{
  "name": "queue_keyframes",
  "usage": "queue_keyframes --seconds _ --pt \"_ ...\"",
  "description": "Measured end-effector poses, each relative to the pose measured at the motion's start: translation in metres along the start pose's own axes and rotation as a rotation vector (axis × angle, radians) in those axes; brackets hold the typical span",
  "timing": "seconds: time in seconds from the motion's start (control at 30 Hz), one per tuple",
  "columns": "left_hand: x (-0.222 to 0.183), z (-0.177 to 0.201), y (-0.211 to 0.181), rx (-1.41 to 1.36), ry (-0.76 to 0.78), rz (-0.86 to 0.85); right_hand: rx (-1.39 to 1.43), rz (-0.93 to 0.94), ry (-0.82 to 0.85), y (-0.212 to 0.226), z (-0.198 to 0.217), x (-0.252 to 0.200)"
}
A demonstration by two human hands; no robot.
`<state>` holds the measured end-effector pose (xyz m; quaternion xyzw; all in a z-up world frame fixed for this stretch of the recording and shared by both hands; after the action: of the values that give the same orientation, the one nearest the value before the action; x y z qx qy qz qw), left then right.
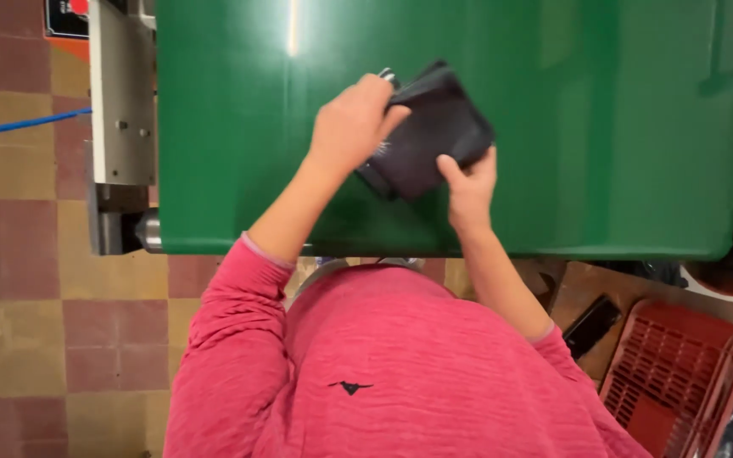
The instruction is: The recorder is folding black plastic bags and placing them into a red crate at a workstation.
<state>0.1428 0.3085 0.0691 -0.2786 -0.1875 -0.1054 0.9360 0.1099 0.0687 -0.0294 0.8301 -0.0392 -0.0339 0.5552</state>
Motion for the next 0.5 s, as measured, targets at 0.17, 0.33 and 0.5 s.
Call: queue_keyframes --seconds 0.17,0.33,0.5 --pt "-0.022 -0.046 0.069 0.181 -0.014 -0.04 -0.21 0.007 0.032 -0.025 -0.057 -0.001" --pt "-0.014 -0.064 0.069 0.322 0.037 -0.052 -0.388 -0.012 -0.029 -0.031 -0.055 -0.005" --pt "-0.007 -0.096 0.068 0.299 0.246 0.185 -1.191 0.227 -0.041 0.0 -0.054 -0.007"
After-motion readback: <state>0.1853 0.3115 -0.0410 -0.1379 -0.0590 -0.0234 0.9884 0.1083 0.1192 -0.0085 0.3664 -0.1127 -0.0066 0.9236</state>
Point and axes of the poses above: each hand's wrist, its own x-axis towards the middle knuckle, its own z-axis out of the back of the hand, y = z × x, the point moved 8 cm from there along x, towards the middle knuckle, and after that the axes turned 11 degrees about x, right-handed, at the moved point
